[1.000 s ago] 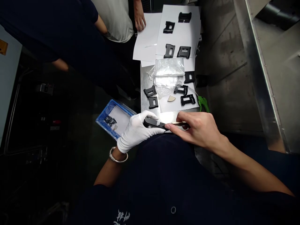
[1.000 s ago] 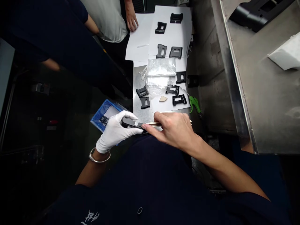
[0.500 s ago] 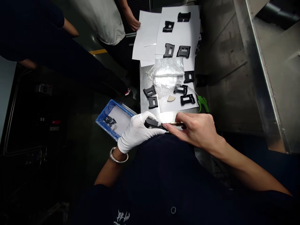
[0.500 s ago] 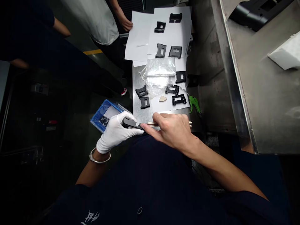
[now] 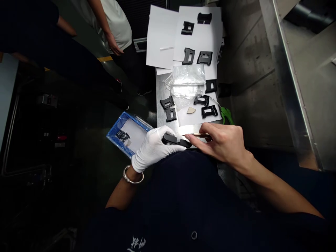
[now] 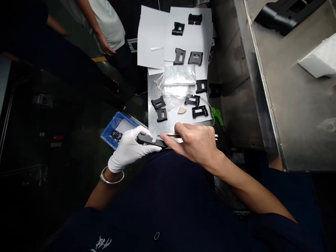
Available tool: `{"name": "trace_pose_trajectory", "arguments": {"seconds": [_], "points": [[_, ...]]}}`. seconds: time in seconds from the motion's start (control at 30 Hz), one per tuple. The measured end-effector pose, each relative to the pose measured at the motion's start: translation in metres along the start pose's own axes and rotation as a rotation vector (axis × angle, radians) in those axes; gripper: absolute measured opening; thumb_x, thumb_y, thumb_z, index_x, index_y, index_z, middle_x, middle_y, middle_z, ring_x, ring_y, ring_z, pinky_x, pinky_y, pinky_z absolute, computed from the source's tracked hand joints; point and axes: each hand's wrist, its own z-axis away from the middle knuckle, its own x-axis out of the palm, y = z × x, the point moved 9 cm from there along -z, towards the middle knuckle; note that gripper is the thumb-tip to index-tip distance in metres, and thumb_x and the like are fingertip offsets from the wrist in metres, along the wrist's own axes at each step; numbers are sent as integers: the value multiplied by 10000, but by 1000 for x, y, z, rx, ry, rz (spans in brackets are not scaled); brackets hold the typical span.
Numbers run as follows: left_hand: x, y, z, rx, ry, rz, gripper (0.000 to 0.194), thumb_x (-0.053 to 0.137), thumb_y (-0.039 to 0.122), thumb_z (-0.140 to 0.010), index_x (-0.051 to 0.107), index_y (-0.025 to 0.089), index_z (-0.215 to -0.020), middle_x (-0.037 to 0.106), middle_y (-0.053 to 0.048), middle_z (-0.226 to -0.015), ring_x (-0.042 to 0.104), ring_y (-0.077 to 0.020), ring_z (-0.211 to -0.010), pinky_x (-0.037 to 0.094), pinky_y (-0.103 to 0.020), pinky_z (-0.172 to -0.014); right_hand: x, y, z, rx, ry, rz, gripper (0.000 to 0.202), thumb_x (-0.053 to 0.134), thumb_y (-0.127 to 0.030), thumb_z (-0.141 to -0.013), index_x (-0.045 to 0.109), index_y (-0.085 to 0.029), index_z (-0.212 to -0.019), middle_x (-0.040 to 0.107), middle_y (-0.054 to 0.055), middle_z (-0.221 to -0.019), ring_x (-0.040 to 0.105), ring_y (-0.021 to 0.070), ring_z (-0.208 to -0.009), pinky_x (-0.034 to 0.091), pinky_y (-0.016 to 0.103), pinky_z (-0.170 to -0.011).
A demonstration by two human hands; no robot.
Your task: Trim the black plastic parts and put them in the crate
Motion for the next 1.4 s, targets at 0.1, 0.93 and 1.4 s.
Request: {"name": "trace_pose_trajectory", "arguments": {"seconds": [0.1, 0.93, 1.4], "points": [[0, 0, 0, 10, 9, -34, 435, 884, 473, -676, 623, 178, -859, 689, 21, -776, 655, -121, -672, 522, -246, -621, -5, -6, 2, -19, 12, -21, 507, 576, -580, -939, 559, -180, -628, 580, -11, -504, 499, 92, -455, 188, 279, -502], [2, 14, 4, 129, 30, -182, 412, 822, 502, -751, 603, 164, -839, 676, -14, -759, 636, -154, -682, 507, -287, -641, -8, -18, 8, -69, -29, 65, 533, 539, -575, -959, 522, -175, -606, 571, -4, -511, 483, 91, -463, 130, 292, -516], [4, 16, 5, 130, 11, -352, 407, 702, 566, -847, 637, 164, -851, 707, -61, -807, 644, -202, -738, 501, -344, -706, -14, -27, 12, -102, -24, 122, 511, 522, -565, -974, 569, -176, -647, 507, -10, -500, 419, 93, -455, 125, 307, -517]]}}
